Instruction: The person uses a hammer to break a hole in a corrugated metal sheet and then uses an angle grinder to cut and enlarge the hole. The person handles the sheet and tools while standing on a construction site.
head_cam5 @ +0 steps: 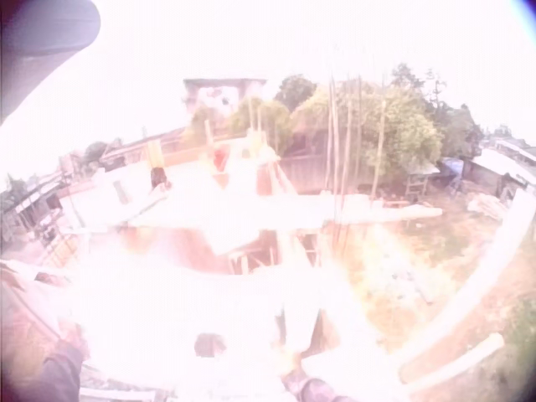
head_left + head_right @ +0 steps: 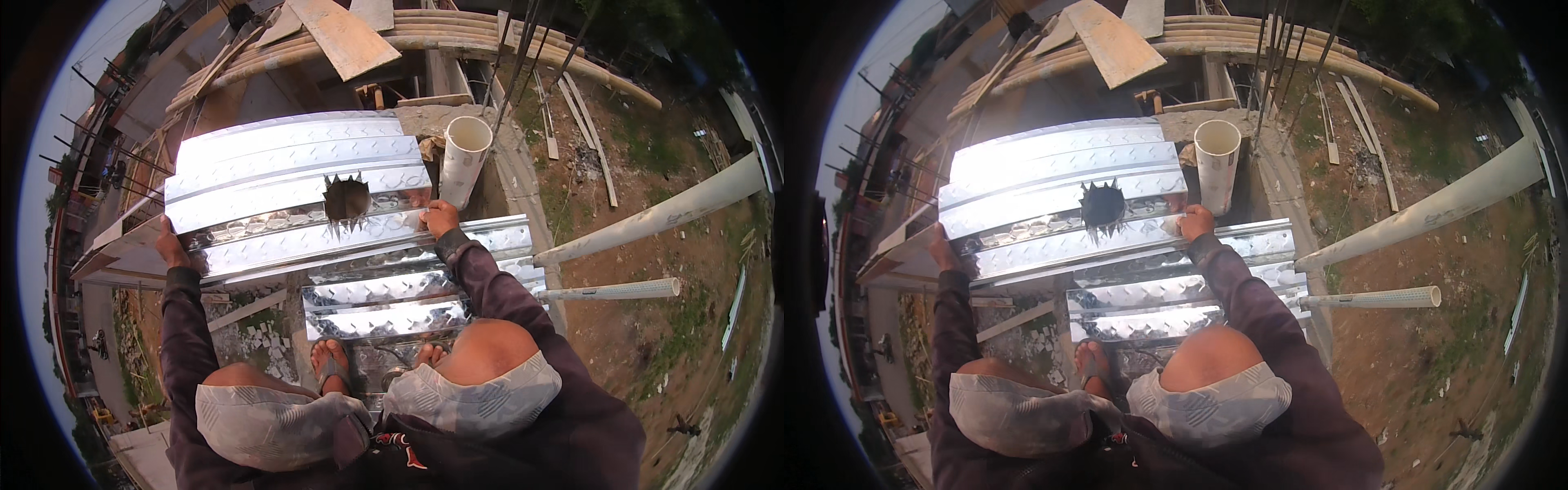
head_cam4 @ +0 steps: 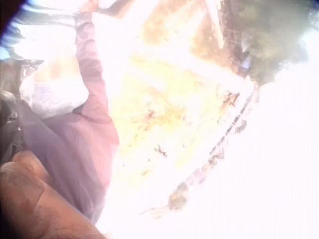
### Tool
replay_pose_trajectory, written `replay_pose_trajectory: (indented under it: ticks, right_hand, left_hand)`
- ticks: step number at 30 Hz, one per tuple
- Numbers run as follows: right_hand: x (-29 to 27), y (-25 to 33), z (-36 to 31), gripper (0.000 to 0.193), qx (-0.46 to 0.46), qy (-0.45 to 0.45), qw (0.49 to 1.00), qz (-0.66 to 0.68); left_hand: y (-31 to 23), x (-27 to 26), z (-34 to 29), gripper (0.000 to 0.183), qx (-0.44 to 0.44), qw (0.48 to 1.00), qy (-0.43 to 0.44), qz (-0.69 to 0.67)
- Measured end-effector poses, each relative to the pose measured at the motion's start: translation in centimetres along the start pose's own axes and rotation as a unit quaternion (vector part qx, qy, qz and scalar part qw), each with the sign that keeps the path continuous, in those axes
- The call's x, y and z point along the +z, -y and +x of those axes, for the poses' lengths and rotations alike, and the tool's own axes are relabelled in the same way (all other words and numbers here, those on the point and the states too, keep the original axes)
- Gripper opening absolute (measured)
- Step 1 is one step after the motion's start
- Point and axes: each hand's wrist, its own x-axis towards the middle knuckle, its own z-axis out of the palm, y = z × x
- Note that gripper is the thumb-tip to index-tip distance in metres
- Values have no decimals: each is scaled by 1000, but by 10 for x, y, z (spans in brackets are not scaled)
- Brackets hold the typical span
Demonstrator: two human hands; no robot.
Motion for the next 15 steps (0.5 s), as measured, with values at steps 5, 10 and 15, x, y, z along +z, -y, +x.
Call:
replay_pose_trajectory:
  ticks: [5, 10, 15]
  right_hand:
    - [-17, -18, -12, 35, -84, 16, 974, -211]
    - [-17, 41, -97, 41, -81, -13, 949, -305]
    - [-82, 3, -149, 28, -35, -53, 938, -339]
  left_hand:
    - [80, -10, 22, 46, -52, 996, 22, -71]
    - [140, -9, 39, 45, -67, 994, -5, -80]
    - [194, 20, 53, 45, -108, 987, 44, -110]
